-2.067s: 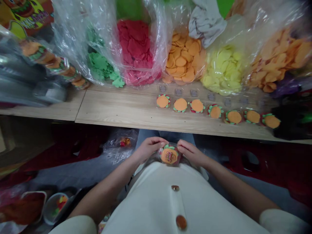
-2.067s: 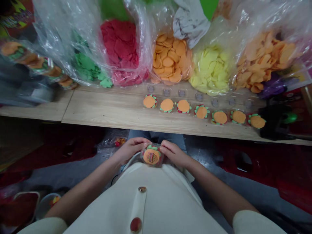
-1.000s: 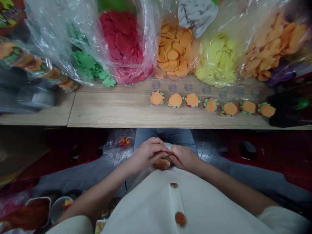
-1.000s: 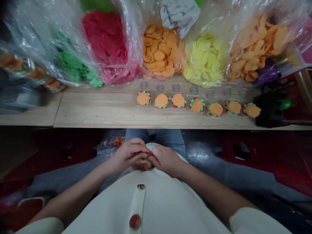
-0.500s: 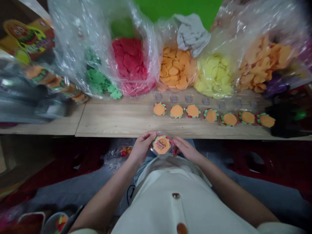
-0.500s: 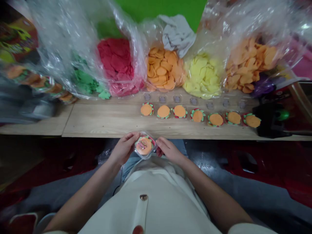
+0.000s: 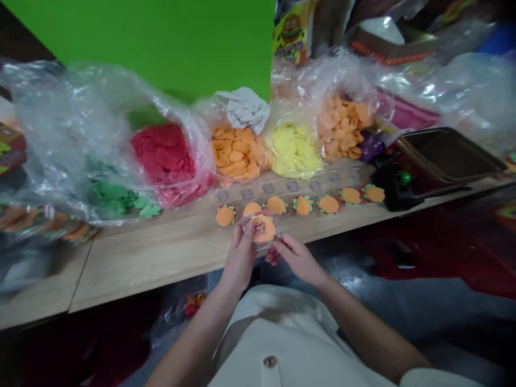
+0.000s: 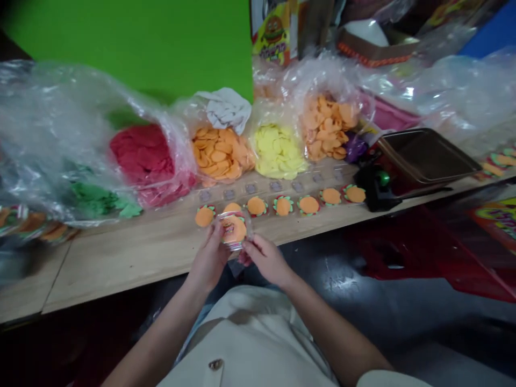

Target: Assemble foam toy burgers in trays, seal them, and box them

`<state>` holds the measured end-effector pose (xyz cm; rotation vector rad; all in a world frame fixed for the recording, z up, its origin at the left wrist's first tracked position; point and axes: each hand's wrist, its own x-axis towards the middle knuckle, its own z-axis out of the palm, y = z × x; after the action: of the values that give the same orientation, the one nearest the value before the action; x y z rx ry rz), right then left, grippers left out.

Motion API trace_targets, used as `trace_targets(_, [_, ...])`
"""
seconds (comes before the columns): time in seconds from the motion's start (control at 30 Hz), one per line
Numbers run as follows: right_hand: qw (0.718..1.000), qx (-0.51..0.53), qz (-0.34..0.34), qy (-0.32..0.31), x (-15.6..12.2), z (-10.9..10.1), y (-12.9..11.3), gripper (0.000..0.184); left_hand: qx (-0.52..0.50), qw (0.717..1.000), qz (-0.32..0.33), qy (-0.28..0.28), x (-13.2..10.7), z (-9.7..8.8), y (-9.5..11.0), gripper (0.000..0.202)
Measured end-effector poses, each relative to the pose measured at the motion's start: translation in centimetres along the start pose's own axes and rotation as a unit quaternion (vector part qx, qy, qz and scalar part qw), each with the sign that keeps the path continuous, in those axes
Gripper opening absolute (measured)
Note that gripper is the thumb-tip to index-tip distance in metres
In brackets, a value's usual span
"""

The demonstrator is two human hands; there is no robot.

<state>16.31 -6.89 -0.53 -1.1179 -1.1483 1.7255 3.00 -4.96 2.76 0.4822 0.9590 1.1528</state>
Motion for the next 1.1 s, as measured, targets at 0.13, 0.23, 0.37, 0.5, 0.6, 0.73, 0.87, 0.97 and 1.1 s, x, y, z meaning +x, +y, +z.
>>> trace_targets(0.13, [0.999,0.02,-0.03,0.023,-0.8,-2.5,0.5,0.028,0.015,1.0,-0.001,-0.009,0.4,3.2,-1.4,0.032])
trace_targets(0.23, [0.992,-0.111,-0.049,0.045,-1.6,-9.8,-1.3,0.023,0.019,0.999,-0.038,0.02,0.9,4.6,-1.4,0.036])
trace_targets(0.37, [0.834,-0.188,-0.044,0.517,-4.6,-24.6,-6.1,0.021,0.032,0.995,-0.059,0.074,2.5,5.3,-0.6,0.042])
trace_targets(0.5, [0.812,-0.094,0.065,0.572,-6.6,-34.6,-8.7,0.011,0.04,0.995,-0.059,0.073,3.5,6.3,-0.9,0.047])
trace_targets(0.6, [0.859,-0.038,0.114,0.497,-6.6,-37.1,-8.7,0.014,0.037,0.995,-0.06,0.073,3.5,7.1,-1.7,0.045])
trace_targets(0.73, [0.888,0.009,0.125,0.442,-6.4,-37.8,-8.1,0.015,0.041,0.994,-0.068,0.073,3.4,7.9,-2.5,0.04])
trace_targets(0.87, [0.89,0.026,0.095,0.446,-6.5,-37.7,-7.8,0.016,0.044,0.995,-0.066,0.064,3.3,8.3,-2.6,0.034])
trace_targets(0.97, [0.879,0.038,0.031,0.474,-6.9,-36.6,-7.0,0.015,0.041,0.995,-0.064,0.064,3.1,8.2,-2.5,0.031])
trace_targets(1.1, [0.84,0.037,-0.04,0.54,-7.3,-34.7,-4.9,0.014,0.046,0.995,-0.072,0.053,2.8,8.2,-2.3,0.033])
